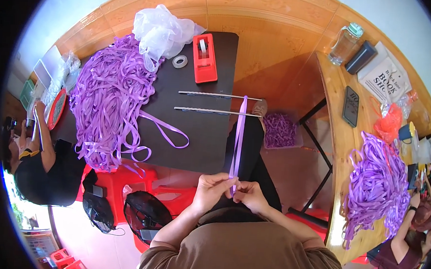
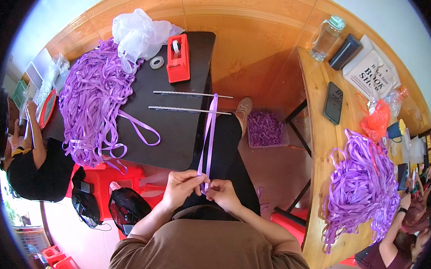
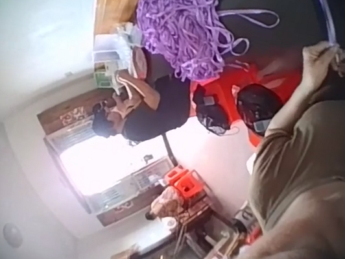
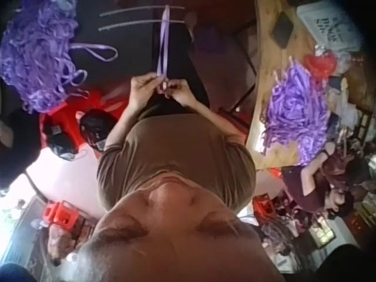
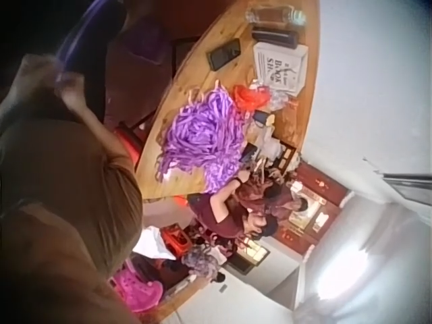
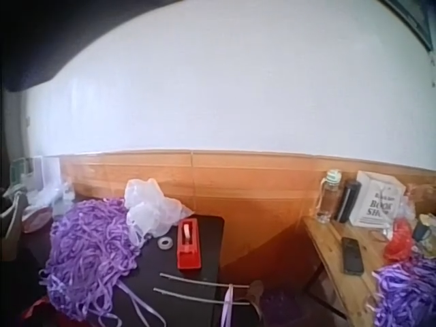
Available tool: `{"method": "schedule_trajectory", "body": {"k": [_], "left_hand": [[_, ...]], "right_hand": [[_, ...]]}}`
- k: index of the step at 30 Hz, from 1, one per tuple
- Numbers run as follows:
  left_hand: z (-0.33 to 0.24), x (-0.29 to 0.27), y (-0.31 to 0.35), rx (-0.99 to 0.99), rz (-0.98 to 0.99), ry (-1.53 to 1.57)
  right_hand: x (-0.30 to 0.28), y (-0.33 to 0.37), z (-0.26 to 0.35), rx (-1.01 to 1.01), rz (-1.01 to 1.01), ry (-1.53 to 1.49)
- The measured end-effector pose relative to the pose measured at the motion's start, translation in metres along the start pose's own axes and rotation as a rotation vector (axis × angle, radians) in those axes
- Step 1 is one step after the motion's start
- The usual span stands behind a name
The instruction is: Wrapping and securing purple ribbons around a metal jig to create decorative bows.
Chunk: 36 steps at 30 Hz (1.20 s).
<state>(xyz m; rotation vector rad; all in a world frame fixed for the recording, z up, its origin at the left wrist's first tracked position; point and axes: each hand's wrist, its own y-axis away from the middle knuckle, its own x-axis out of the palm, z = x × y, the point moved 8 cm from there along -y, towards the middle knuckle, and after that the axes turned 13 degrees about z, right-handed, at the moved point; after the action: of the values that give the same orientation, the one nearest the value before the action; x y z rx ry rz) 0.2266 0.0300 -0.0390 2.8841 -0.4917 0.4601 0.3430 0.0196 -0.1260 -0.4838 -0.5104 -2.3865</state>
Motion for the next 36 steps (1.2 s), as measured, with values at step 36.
{"method": "schedule_trajectory", "body": {"k": [36], "left_hand": [[0.038, -0.005, -0.086, 0.205, -0.428, 0.290]], "right_hand": [[-0.024, 0.006, 0.006, 0.186, 0.293, 0.423]]}}
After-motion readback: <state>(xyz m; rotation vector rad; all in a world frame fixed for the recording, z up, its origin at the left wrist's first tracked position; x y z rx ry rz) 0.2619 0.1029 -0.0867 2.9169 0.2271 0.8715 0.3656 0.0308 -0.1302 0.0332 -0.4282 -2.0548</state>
